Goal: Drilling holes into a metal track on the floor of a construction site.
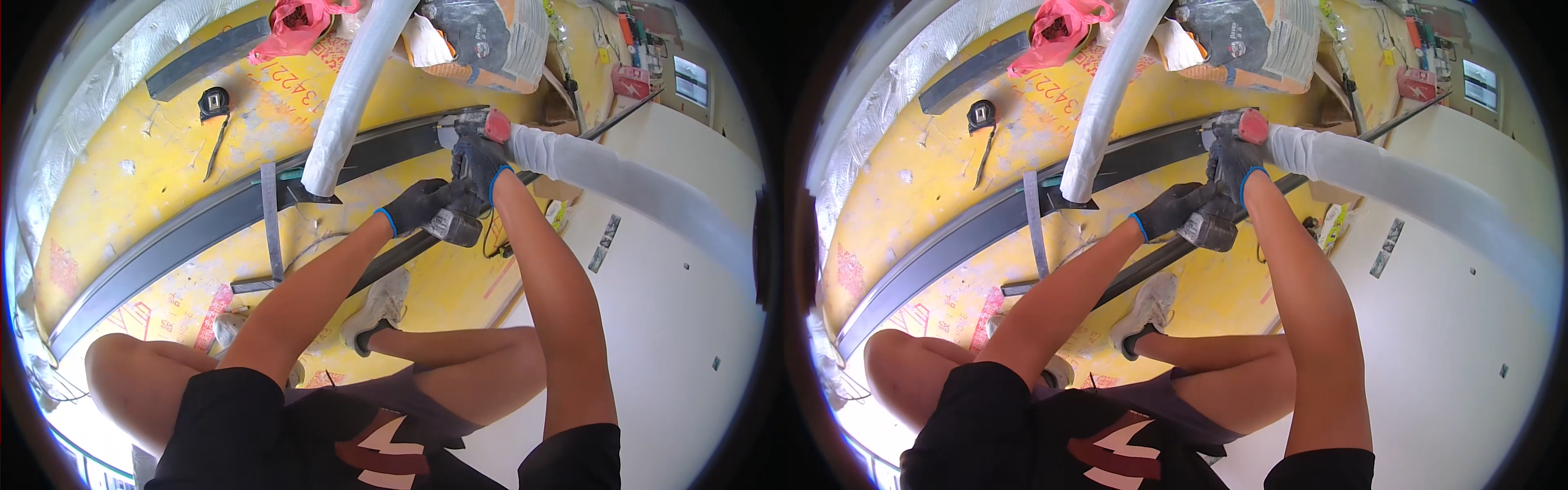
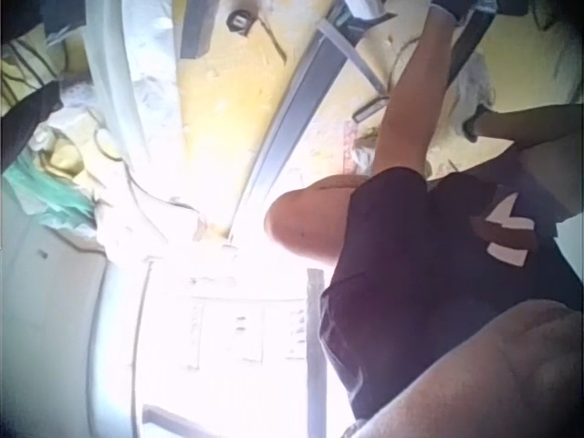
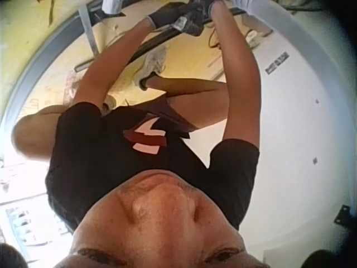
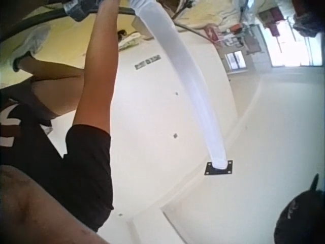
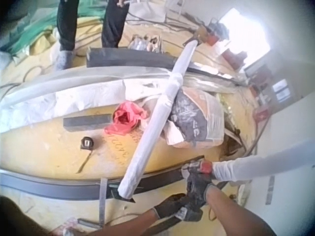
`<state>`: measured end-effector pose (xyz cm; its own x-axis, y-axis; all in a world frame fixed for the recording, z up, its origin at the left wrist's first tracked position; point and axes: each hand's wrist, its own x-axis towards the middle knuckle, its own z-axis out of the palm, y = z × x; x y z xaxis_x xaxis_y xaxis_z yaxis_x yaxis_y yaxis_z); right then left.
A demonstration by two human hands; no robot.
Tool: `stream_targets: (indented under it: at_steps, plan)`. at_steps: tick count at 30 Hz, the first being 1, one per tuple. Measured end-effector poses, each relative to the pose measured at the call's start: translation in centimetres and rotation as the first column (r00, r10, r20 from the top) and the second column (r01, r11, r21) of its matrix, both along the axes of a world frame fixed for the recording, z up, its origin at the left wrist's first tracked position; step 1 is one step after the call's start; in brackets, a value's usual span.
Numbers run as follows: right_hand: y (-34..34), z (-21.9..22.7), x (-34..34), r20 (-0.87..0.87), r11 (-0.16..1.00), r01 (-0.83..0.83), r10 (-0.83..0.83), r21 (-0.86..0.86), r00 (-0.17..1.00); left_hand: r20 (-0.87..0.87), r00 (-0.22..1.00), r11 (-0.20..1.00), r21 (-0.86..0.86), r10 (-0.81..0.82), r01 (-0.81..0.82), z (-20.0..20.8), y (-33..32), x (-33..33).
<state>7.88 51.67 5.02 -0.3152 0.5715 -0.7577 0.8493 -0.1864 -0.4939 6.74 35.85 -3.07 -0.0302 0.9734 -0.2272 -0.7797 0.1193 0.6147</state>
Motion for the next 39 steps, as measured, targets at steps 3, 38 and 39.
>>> stream_targets:
  at_steps: [3,38,39]
  plan:
    - [-0.2,0.3,-0.7,0.029,0.83,0.361,-0.386,-0.426,0.922,0.021,0.999,0.997,-0.07,0.024,-0.022,0.3,-0.9,-0.2]
    - [-1.3,-0.3,-0.9,0.387,0.725,-0.633,0.52,0.271,0.761,-0.134,0.991,0.993,-0.12,-0.02,0.004,0.2,-1.3,-0.6]
    - [-1.6,-0.2,-1.0,0.371,0.689,-0.652,0.542,0.318,0.754,-0.127,0.992,0.993,-0.121,-0.018,0.002,0.2,-1.4,-0.7]
